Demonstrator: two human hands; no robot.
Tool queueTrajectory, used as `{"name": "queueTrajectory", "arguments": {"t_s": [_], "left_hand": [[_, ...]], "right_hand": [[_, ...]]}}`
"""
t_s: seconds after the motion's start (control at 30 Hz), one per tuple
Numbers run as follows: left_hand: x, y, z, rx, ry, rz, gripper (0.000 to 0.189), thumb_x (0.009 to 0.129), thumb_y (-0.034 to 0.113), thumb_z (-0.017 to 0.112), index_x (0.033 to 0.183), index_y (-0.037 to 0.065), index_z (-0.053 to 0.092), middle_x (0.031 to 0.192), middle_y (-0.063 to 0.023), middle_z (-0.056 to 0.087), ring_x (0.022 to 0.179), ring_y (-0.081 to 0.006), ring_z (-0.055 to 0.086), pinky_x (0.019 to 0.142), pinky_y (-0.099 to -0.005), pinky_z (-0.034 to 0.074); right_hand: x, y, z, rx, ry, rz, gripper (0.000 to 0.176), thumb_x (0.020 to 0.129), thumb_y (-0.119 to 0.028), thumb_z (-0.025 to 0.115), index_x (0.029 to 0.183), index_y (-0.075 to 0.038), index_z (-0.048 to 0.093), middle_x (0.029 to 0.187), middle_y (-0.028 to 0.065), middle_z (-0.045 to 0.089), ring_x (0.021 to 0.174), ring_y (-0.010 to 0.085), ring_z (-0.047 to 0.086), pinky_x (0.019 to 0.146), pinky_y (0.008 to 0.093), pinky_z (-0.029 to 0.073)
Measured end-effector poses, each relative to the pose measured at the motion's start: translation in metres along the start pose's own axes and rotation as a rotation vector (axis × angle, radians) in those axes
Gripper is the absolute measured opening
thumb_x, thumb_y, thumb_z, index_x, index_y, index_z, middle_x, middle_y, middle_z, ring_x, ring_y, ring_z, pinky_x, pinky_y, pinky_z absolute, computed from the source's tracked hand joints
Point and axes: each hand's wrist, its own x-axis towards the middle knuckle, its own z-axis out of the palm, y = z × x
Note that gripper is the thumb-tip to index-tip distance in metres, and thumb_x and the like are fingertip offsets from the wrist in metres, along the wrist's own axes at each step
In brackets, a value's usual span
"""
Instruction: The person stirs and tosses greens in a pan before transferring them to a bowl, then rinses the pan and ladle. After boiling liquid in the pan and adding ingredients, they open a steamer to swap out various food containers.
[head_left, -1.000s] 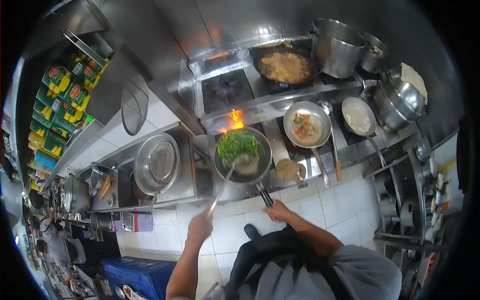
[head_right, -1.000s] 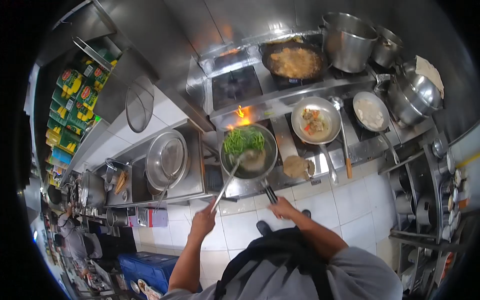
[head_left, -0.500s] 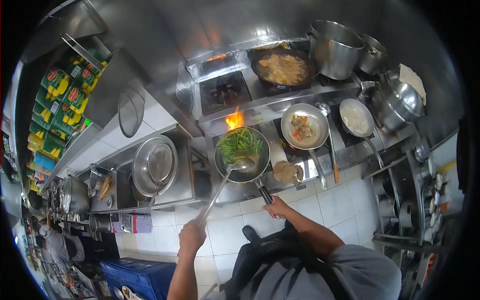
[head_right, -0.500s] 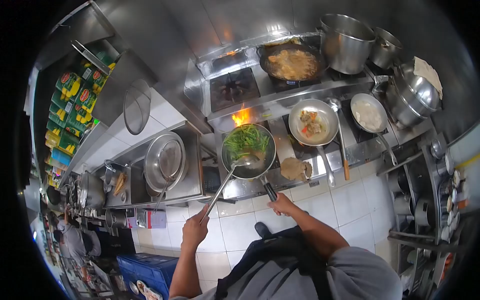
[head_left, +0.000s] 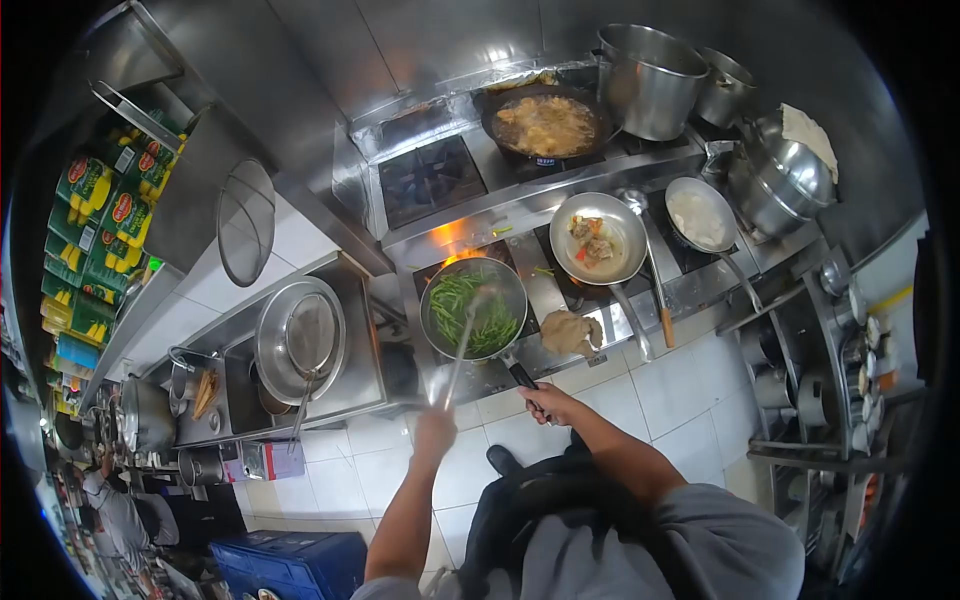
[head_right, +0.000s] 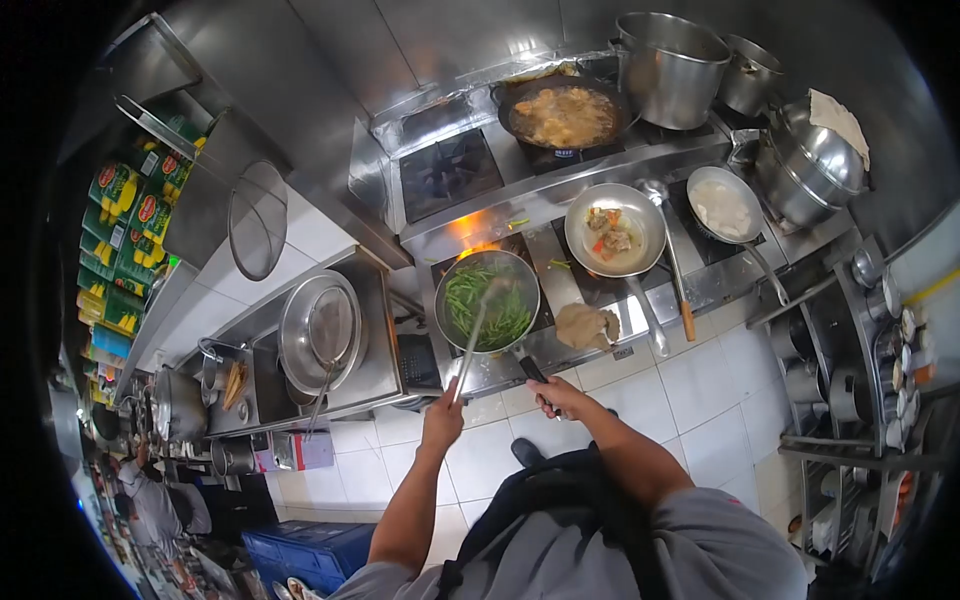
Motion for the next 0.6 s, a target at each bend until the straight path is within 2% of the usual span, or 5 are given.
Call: {"name": "queueTrajectory", "arguments": {"t_s": [0.13, 0.27, 0.4, 0.43, 0.6], "left_hand": [[-0.049, 0.011, -0.086, 0.158, -0.157, -0.034, 0.051, 0.095, 0.017, 0.052, 0.146, 0.02, 0.043, 0.082, -0.0267, 0.067, 0.076, -0.0433, 0.066, 0.065, -0.0545, 0.052], [-0.003, -0.023, -0.005, -0.059, 0.02, 0.027, 0.055, 0.095, 0.017, 0.052, 0.149, 0.022, 0.041, 0.084, -0.0237, 0.068, 0.076, -0.0414, 0.067, 0.067, -0.0525, 0.053], [-0.044, -0.018, -0.065, 0.241, -0.1, 0.047, 0.055, 0.096, 0.021, 0.05, 0.15, 0.023, 0.04, 0.085, -0.0203, 0.069, 0.076, -0.0396, 0.067, 0.068, -0.053, 0.052], [-0.042, 0.003, -0.098, 0.132, -0.128, -0.126, 0.053, 0.093, 0.021, 0.059, 0.144, 0.031, 0.049, 0.093, -0.0244, 0.068, 0.089, -0.0407, 0.068, 0.077, -0.0528, 0.052], [0.031, -0.007, -0.026, -0.114, 0.115, 0.041, 0.047, 0.093, 0.02, 0.058, 0.14, 0.023, 0.054, 0.096, -0.0271, 0.068, 0.087, -0.0435, 0.066, 0.077, -0.0525, 0.052]], "right_hand": [[-0.002, -0.008, -0.014, 0.073, -0.02, 0.007, 0.031, 0.098, -0.04, 0.06, 0.085, -0.015, 0.048, 0.064, -0.0015, 0.049, 0.045, 0.009, 0.044, 0.038, 0.0265, 0.035], [-0.004, -0.001, -0.001, 0.085, -0.038, 0.046, 0.032, 0.099, -0.039, 0.058, 0.084, -0.014, 0.046, 0.063, -0.0008, 0.046, 0.042, 0.0091, 0.04, 0.037, 0.0254, 0.032], [-0.005, -0.011, -0.007, 0.056, -0.036, 0.02, 0.031, 0.1, -0.038, 0.056, 0.084, -0.014, 0.045, 0.064, -0.0007, 0.046, 0.042, 0.0091, 0.04, 0.036, 0.0252, 0.03], [-0.002, -0.013, -0.007, 0.04, -0.036, 0.01, 0.031, 0.099, -0.038, 0.057, 0.084, -0.014, 0.045, 0.064, -0.0007, 0.046, 0.042, 0.0092, 0.04, 0.036, 0.0253, 0.03], [-0.003, -0.002, 0.005, 0.015, 0.012, 0.048, 0.031, 0.099, -0.038, 0.058, 0.085, -0.013, 0.045, 0.064, -0.0003, 0.046, 0.044, 0.0094, 0.041, 0.035, 0.0256, 0.03]]}}
